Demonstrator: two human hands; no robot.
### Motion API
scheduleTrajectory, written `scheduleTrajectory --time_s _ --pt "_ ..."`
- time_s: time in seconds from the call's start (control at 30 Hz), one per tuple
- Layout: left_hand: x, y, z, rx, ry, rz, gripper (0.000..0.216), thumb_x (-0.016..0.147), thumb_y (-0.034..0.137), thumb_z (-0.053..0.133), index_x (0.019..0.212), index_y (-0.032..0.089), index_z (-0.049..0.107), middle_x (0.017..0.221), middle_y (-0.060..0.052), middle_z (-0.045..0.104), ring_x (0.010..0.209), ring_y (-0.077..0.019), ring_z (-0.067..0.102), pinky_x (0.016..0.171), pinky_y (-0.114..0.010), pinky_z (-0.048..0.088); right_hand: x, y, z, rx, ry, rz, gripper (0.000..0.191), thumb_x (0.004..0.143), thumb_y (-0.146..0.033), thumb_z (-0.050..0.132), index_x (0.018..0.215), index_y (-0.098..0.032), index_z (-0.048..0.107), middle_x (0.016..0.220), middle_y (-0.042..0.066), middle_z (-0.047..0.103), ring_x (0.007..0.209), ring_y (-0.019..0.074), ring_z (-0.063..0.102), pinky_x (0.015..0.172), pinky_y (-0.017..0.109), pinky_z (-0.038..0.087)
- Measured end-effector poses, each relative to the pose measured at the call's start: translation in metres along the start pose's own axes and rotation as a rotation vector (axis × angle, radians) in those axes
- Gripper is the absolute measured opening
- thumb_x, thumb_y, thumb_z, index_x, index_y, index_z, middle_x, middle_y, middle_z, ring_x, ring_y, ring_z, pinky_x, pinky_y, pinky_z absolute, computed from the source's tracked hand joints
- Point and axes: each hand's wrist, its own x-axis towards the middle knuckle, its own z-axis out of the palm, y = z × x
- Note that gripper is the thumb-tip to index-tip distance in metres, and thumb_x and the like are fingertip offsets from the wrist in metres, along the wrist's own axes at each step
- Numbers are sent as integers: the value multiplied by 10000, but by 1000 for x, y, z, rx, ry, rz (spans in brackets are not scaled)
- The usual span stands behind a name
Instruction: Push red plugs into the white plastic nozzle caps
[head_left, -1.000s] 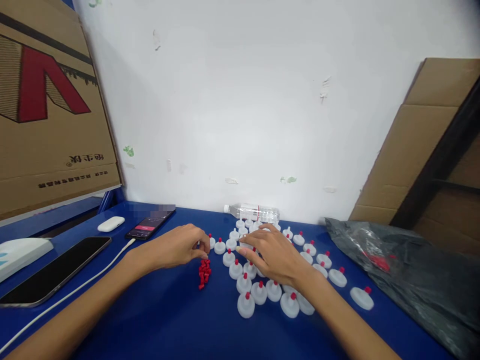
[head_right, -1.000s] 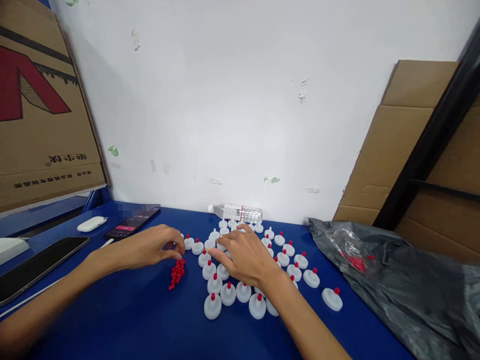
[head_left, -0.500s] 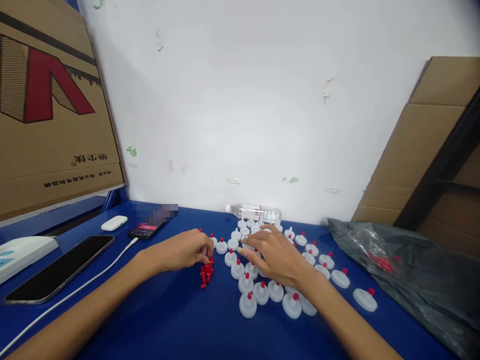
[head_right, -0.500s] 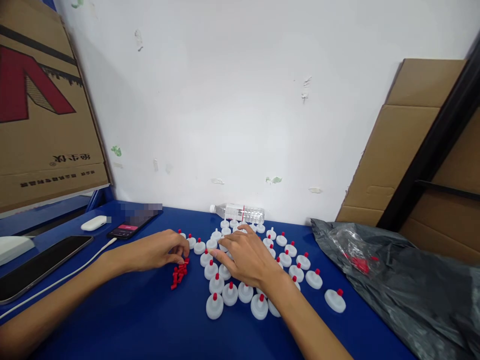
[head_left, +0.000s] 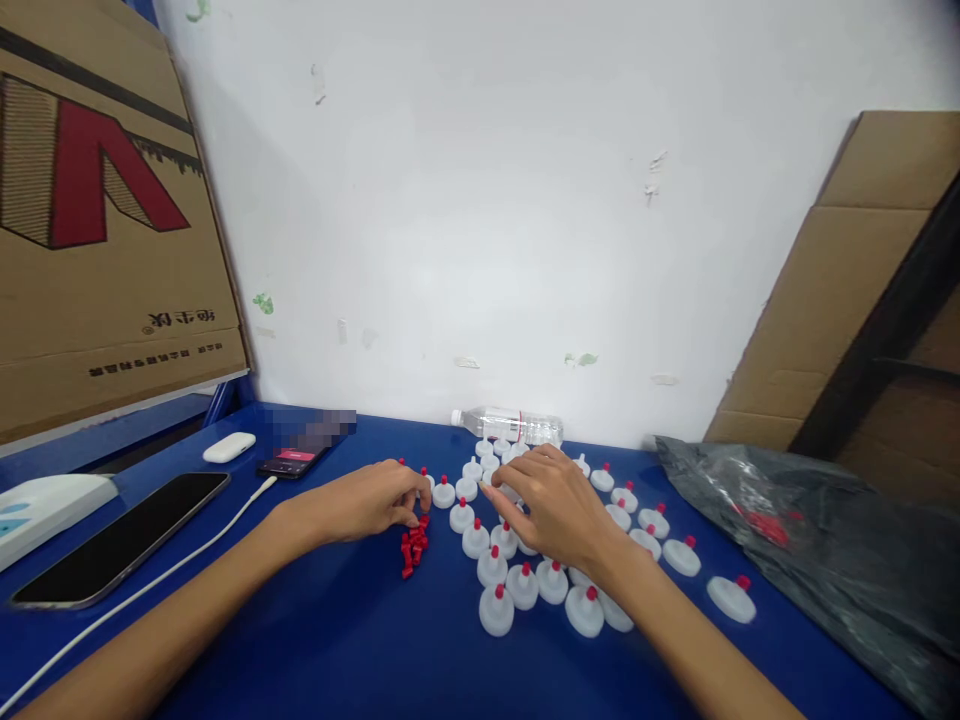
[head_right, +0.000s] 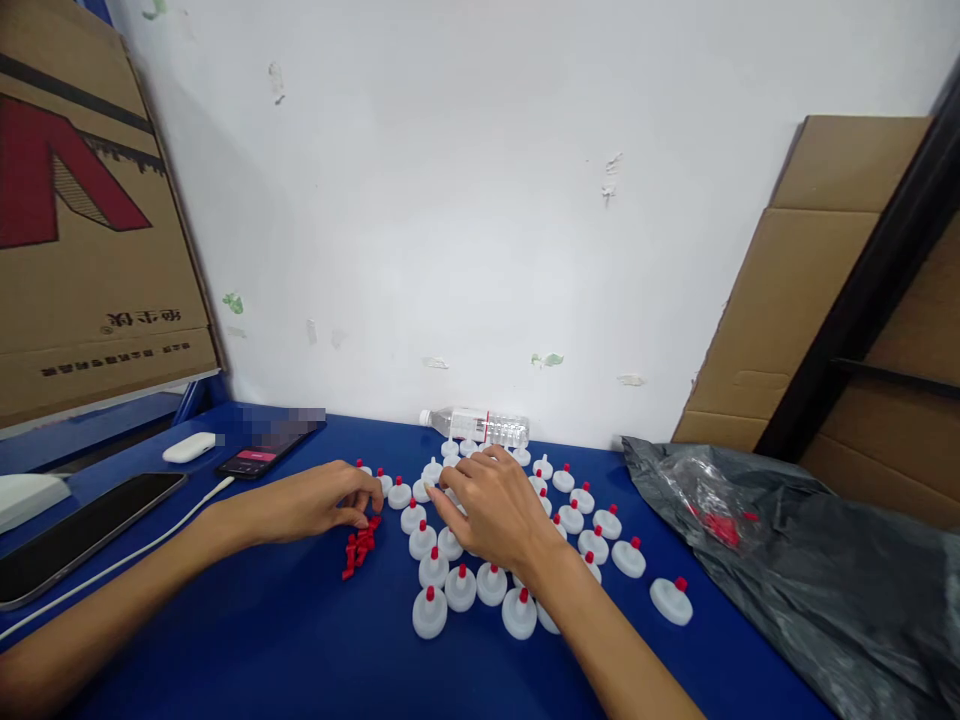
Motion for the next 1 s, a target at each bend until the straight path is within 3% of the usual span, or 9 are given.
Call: scheduleTrajectory --time_s 0.13,0.37,1.0 --pt "-3 3 -2 1 6 32 252 901 191 566 1102 254 703 878 -34 723 831 -210 663 681 -249 422 0 0 1 -6 7 8 281 1020 -304 488 882 -181 700 772 55 724 753 194 673 803 360 459" --pt "-1 3 -1 16 3 70 193 901 144 571 983 254 707 860 -5 739 802 -191 671 676 -236 411 -1 -1 4 8 -19 8 273 1013 -289 493 882 -184 708 765 46 718 735 193 662 783 360 451" --pt "1 6 8 61 27 65 57 947 221 575 956 220 631 811 0 658 763 -183 609 640 -239 379 -3 -2 6 15 -25 -7 261 1020 -278 491 897 -179 698 777 40 711 748 190 653 792 354 445"
